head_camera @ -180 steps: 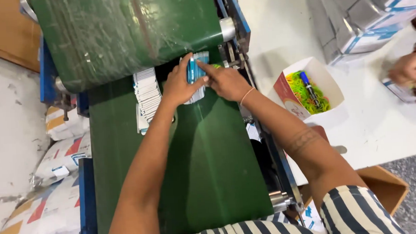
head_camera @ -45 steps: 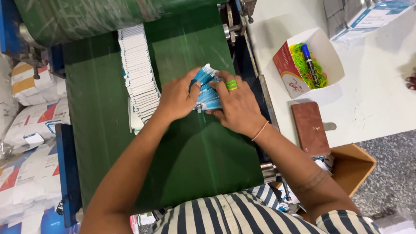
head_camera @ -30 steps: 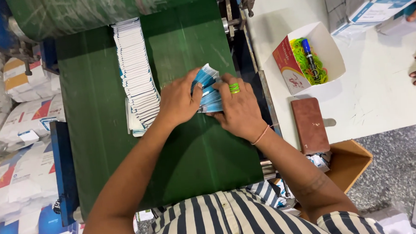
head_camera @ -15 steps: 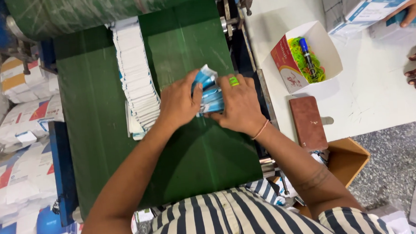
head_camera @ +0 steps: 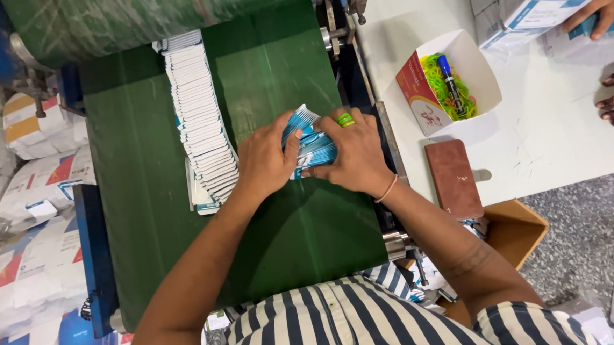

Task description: The person gathers flat cartons from a conveyor belt, aligns them into stacks by hand, and places the stacks into a cardboard box.

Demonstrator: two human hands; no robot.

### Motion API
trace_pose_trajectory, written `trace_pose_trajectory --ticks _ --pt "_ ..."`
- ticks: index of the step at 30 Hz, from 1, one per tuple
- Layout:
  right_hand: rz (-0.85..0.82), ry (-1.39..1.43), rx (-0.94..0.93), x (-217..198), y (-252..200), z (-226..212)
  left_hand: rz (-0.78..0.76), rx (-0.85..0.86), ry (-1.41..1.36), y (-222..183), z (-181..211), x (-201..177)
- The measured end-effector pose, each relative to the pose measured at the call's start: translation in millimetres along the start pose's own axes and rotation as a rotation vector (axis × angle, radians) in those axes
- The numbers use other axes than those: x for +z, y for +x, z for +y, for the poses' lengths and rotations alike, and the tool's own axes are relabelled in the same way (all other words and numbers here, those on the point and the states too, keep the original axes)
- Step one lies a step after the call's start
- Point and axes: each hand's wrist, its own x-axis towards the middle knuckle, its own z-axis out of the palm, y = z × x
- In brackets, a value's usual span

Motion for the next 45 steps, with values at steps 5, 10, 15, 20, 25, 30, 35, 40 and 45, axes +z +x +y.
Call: trace_pose_trajectory --ticks 5,10,15,20,25,30,35,40,45 --pt "0.028 -0.006 -0.043 -4 -12 -4 0.027 0.001 -0.044 -3 -4 3" --pt "-0.037 -0.079 -0.095 -10 -14 -6 -0.068 -0.014 0.01 -4 -21 5" --pt "-0.089 -0.072 -0.198 -11 -15 -6 -0.45 -0.028 -0.026 21 -37 -7" --pt "-0.116 -0.081 -0.242 -10 -31 -10 -0.468 0.21 0.131 32 -39 0" --pt "-0.11 -0.133 -0.232 -11 -30 -22 -0.443 0.187 0.121 16 -5 -16" --pt "-0.212 -0.174 -0.224 -9 -16 -27 -0.217 0.181 -0.072 -1 -42 18" --pt "-0.274 -0.205 -0.198 -15 -16 -36 -0.17 0.184 -0.215 -6 -35 17" --pt "-0.26 -0.272 -0.197 -11 -17 -41 -0.087 -0.183 -0.28 -19 -19 -1" --pt "-0.28 -0.29 -0.157 -9 -16 -45 -0.431 -0.156 -0.524 -50 -27 -20"
